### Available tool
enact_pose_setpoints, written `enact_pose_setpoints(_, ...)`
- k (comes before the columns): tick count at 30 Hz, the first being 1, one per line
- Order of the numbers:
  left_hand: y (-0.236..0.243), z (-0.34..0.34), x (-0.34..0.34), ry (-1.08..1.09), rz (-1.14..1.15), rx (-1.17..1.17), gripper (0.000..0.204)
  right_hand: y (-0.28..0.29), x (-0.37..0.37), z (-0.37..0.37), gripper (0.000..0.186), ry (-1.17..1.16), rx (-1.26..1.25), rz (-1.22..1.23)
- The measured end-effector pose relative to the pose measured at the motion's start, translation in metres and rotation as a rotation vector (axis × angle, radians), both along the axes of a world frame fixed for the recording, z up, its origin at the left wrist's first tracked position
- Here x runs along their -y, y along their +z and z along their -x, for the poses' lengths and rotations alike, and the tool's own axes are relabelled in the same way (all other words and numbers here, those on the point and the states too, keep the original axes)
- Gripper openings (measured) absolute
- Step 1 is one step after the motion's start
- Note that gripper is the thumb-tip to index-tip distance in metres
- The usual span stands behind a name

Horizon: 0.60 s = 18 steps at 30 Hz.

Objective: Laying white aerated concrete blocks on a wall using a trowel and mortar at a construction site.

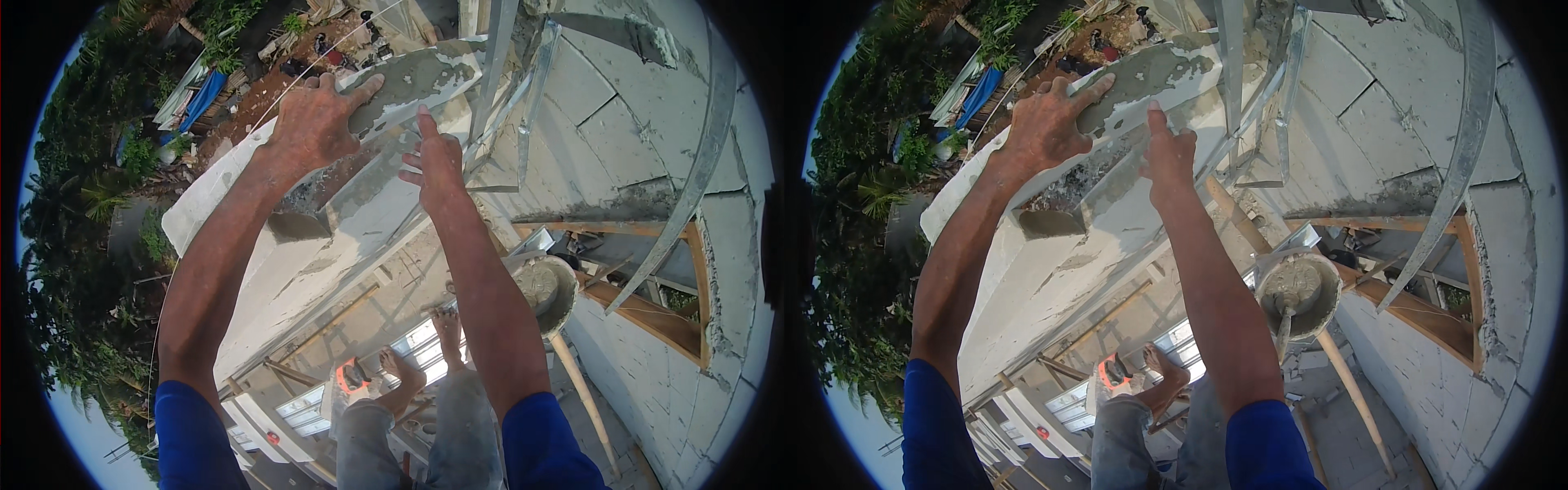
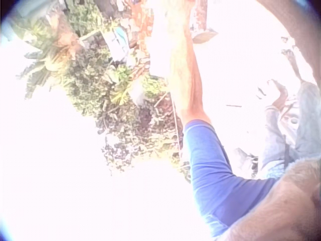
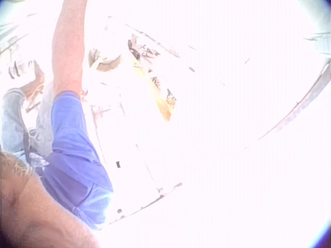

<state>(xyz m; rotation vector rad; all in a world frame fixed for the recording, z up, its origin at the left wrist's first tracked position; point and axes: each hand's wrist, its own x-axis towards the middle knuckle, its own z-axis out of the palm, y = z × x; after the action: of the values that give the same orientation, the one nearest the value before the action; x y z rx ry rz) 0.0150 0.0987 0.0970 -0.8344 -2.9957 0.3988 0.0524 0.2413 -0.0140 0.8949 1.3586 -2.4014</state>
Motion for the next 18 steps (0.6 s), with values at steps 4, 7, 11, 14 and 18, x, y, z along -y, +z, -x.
enact_pose_setpoints(4, -0.006, 0.002, 0.006, 0.0, -0.036, -0.041, 0.084, 0.032, 0.014, 0.036, 0.09, -0.024, 0.022, 0.041)
enact_pose_setpoints(7, -0.006, 0.003, 0.003, 0.028, -0.112, 0.023, 0.082, 0.033, 0.033, 0.066, 0.086, -0.107, 0.101, -0.018)
enact_pose_setpoints(11, -0.01, 0.005, 0.008, -0.001, -0.15, 0.027, 0.085, 0.038, 0.042, 0.08, 0.08, -0.13, 0.161, -0.018)
enact_pose_setpoints(14, -0.017, 0.004, 0.011, -0.003, -0.213, 0.014, 0.083, 0.043, 0.039, 0.087, 0.078, -0.156, 0.21, -0.028)
enact_pose_setpoints(18, -0.005, -0.006, 0.016, -0.02, -0.275, 0.072, 0.074, 0.065, 0.027, 0.069, 0.074, -0.075, 0.185, 0.071)
